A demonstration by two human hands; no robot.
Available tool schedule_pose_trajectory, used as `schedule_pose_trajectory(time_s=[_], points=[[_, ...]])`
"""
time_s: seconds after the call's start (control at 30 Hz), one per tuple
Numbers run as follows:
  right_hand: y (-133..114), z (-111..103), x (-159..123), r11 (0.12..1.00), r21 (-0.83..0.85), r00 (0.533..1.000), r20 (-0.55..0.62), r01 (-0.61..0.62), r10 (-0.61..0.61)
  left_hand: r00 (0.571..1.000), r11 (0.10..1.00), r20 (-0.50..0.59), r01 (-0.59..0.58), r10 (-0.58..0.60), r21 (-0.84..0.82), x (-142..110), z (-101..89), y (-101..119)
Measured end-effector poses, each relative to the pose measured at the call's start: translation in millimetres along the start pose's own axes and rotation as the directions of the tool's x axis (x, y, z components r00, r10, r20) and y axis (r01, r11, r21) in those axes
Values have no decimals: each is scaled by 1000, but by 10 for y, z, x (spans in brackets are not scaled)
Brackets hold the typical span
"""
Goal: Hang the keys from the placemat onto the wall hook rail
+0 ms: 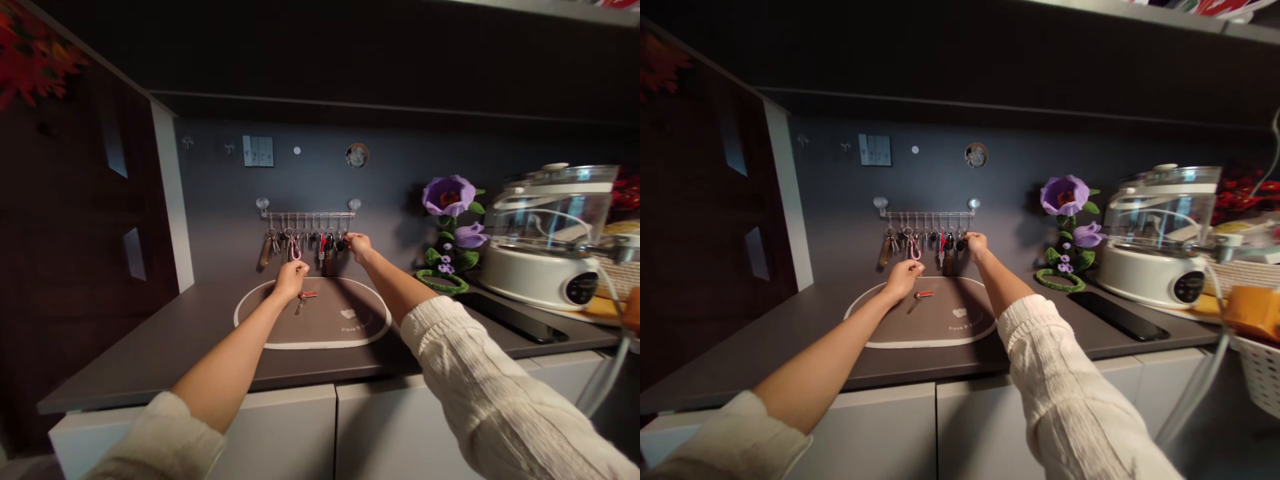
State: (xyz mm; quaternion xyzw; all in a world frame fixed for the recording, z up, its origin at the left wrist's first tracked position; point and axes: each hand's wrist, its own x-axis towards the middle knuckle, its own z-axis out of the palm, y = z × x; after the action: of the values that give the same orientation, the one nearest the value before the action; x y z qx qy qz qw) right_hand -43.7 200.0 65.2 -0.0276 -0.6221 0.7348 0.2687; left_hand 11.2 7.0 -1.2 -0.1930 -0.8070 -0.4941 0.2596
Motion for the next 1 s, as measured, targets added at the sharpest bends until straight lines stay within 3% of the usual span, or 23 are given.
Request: schedule_pose_trajectory(time_s=[0.13, 0.23, 0.3, 0.43, 0.67, 0.77, 1.0], points=[[-16, -35, -71, 997, -68, 998, -51, 24, -28, 1000, 1000, -11, 8, -8, -19, 13, -33, -1], [-4, -27, -116, 980, -176, 981, -150, 95, -122, 999, 998, -12, 49, -50, -50, 25, -64, 11], [20, -6, -165, 959, -230, 969, -143, 165, -201, 997, 996, -10, 69, -70, -61, 31, -84, 18], [118, 56, -382, 939, -214, 963, 40, 268, -266, 992, 992, 36, 121, -120, -31, 38, -116, 11], [433, 94, -865, 953, -192, 931, 325, 236, -165, 954, 985, 246, 173, -173, 21, 36, -196, -38], [551, 56, -954, 907, -298, 894, 420, 299, -157, 929, 986, 335, 131, -157, 100, 49, -221, -74], [647, 30, -1005, 710, -495, 766, 635, 501, -98, 837, 975, 534, -2, -121, 224, 43, -255, -78]])
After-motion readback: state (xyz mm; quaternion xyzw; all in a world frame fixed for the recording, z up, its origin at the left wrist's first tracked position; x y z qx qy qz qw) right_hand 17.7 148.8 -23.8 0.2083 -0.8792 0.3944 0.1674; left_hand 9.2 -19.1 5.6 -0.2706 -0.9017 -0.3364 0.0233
